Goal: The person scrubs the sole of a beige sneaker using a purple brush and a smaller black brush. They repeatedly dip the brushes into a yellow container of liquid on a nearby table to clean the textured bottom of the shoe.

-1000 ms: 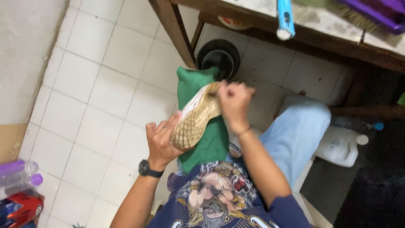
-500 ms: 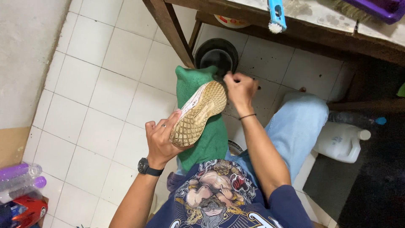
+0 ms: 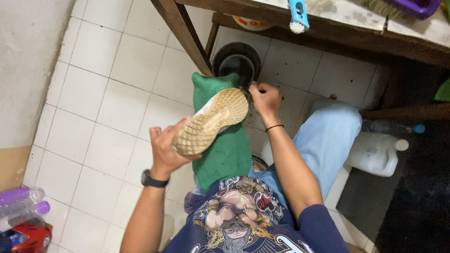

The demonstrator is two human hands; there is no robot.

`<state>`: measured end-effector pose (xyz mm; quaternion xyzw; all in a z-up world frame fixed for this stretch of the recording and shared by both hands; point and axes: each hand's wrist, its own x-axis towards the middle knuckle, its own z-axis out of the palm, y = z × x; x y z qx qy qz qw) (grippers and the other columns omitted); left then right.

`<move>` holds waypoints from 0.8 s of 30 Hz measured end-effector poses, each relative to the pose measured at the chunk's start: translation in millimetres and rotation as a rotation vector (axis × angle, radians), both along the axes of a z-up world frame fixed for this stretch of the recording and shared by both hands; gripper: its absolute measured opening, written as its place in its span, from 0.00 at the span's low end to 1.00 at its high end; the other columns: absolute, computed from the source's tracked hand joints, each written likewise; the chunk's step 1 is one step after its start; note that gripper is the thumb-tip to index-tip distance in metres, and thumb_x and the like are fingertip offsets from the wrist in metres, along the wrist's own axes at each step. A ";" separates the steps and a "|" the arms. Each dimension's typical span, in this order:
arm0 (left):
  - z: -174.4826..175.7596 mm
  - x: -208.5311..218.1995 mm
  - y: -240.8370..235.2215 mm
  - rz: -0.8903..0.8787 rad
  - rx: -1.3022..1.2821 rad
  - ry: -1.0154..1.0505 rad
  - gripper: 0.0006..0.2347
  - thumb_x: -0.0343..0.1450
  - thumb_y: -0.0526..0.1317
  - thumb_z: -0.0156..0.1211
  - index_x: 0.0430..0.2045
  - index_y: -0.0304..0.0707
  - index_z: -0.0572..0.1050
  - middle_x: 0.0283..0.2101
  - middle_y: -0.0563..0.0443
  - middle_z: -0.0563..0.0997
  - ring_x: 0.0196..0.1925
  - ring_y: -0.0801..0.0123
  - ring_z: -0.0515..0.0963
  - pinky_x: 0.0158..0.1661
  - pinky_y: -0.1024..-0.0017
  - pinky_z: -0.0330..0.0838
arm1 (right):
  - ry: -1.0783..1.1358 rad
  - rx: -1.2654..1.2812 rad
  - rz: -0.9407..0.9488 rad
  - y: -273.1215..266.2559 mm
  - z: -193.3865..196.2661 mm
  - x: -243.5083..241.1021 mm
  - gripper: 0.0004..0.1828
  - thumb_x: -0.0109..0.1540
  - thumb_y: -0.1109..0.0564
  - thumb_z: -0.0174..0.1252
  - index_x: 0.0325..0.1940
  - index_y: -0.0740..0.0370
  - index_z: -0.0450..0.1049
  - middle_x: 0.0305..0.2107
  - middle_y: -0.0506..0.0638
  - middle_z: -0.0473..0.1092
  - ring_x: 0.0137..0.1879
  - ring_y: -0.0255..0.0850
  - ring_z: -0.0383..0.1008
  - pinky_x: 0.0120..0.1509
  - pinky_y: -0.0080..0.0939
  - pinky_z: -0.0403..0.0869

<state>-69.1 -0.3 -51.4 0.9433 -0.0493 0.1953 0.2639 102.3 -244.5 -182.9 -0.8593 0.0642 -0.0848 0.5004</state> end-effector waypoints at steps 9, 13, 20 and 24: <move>-2.6 17.6 51.9 -0.010 -0.216 0.168 0.39 0.45 0.61 0.81 0.51 0.45 0.80 0.48 0.55 0.84 0.40 0.66 0.69 0.46 0.74 0.56 | -0.227 -0.110 0.039 2.8 -1.8 -16.6 0.16 0.61 0.51 0.67 0.17 0.48 0.76 0.15 0.44 0.74 0.30 0.49 0.78 0.53 0.45 0.67; -3.0 14.4 55.4 0.020 -0.224 0.213 0.37 0.45 0.58 0.81 0.49 0.47 0.81 0.48 0.57 0.85 0.42 0.65 0.68 0.46 0.75 0.57 | -0.444 -0.041 0.170 15.4 16.3 -38.7 0.20 0.58 0.58 0.67 0.14 0.47 0.69 0.12 0.41 0.68 0.25 0.42 0.73 0.46 0.39 0.64; -9.1 11.5 59.1 0.007 -0.251 0.199 0.39 0.46 0.59 0.79 0.51 0.41 0.80 0.43 0.44 0.83 0.42 0.56 0.64 0.50 0.67 0.63 | -0.257 -0.235 -0.005 -49.9 -22.2 -4.2 0.22 0.69 0.53 0.64 0.19 0.52 0.73 0.15 0.45 0.71 0.26 0.45 0.74 0.45 0.43 0.63; -13.0 10.0 44.8 0.040 -0.293 0.175 0.38 0.42 0.54 0.83 0.48 0.45 0.82 0.38 0.51 0.84 0.39 0.65 0.70 0.48 0.75 0.68 | -0.113 -0.177 0.082 -79.0 82.6 -33.8 0.30 0.77 0.43 0.43 0.29 0.59 0.76 0.26 0.56 0.77 0.40 0.61 0.77 0.51 0.57 0.63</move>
